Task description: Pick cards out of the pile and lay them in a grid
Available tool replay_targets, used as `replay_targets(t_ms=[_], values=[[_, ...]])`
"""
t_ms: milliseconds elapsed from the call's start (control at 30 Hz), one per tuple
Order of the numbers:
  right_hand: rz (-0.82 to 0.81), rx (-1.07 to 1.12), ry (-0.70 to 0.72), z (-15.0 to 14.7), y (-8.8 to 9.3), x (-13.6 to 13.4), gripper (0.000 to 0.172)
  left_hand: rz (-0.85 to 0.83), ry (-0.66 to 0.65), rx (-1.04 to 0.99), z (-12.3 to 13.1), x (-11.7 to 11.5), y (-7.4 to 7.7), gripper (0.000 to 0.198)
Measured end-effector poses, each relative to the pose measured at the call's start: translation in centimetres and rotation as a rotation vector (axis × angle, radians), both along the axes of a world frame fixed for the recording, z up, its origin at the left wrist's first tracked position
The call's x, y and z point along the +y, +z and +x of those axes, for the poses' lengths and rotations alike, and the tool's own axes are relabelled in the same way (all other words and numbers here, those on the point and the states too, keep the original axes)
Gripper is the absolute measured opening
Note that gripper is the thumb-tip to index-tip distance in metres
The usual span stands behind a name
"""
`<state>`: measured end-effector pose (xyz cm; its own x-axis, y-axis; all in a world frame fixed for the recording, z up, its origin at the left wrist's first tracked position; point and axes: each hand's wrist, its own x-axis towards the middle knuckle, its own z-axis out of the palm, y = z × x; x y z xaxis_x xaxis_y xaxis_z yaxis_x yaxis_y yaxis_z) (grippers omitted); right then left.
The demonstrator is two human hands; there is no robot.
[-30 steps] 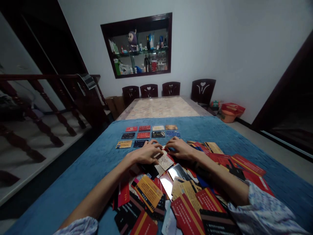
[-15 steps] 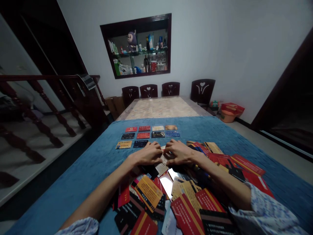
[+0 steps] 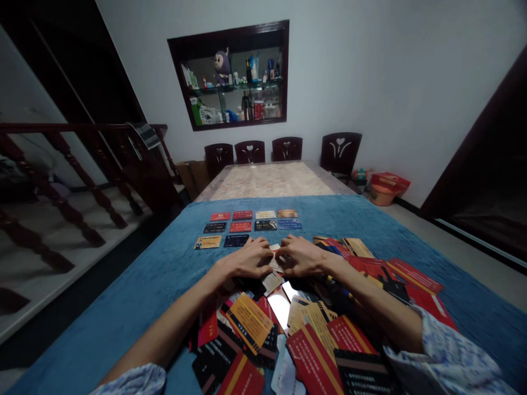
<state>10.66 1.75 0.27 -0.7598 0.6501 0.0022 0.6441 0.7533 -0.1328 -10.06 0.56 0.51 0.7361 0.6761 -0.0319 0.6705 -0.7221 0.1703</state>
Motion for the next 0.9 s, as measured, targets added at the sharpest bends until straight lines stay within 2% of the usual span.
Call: replay_targets(t_ms=[233, 400, 633, 900], values=[[0.013, 0.03, 0.046, 0.4, -0.8, 0.8, 0.038, -0.005, 0.008, -0.015, -0.1, 0.1, -0.2, 0.025], [0.028, 0.043, 0.034, 0.3, 0.0, 0.3, 0.032, 0.006, 0.008, -0.038, -0.2, 0.3, -0.4, 0.023], [0.031, 0.01, 0.003, -0.2, 0.9, -0.6, 0.022, 0.008, -0.003, -0.042, -0.7, 0.3, -0.1, 0.014], [0.067, 0.029, 0.007, -0.4, 0.3, -0.4, 0.029, -0.003, -0.002, -0.039, -0.9, 0.3, 0.2, 0.023]])
